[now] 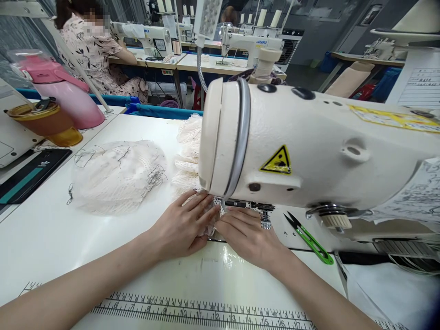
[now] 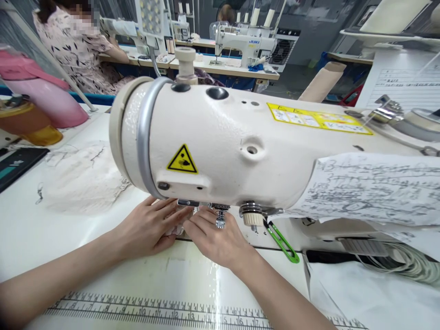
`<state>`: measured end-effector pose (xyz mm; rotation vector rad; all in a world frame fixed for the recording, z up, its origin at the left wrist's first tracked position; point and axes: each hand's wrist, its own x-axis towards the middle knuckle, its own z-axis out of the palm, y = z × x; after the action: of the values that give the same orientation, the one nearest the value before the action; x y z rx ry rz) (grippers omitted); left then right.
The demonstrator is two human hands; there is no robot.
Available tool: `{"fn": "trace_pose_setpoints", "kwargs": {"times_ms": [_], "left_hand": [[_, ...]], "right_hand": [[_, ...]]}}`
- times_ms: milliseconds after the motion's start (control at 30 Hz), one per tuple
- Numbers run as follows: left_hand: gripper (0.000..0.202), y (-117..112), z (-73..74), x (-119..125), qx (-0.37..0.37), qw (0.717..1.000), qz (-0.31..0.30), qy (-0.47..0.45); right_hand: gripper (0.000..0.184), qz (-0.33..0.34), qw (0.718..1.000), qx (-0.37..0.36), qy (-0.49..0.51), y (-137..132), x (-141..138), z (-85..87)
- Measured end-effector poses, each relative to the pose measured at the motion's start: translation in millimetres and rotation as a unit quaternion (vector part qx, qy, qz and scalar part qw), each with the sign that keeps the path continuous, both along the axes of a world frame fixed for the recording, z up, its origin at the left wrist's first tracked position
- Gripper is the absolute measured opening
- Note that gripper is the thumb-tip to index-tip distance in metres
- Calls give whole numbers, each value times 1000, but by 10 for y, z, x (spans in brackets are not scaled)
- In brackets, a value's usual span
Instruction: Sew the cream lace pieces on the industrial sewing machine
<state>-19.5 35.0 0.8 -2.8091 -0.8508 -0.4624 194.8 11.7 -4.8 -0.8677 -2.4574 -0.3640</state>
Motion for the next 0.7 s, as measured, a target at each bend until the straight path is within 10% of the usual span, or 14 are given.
{"fn": "trace_pose_setpoints", "kwargs": {"times_ms": [700], "left_hand": [[30, -21, -25, 29, 60, 994, -78, -36]], "right_hand": [[14, -31, 999, 40, 17, 85, 81, 100]]}}
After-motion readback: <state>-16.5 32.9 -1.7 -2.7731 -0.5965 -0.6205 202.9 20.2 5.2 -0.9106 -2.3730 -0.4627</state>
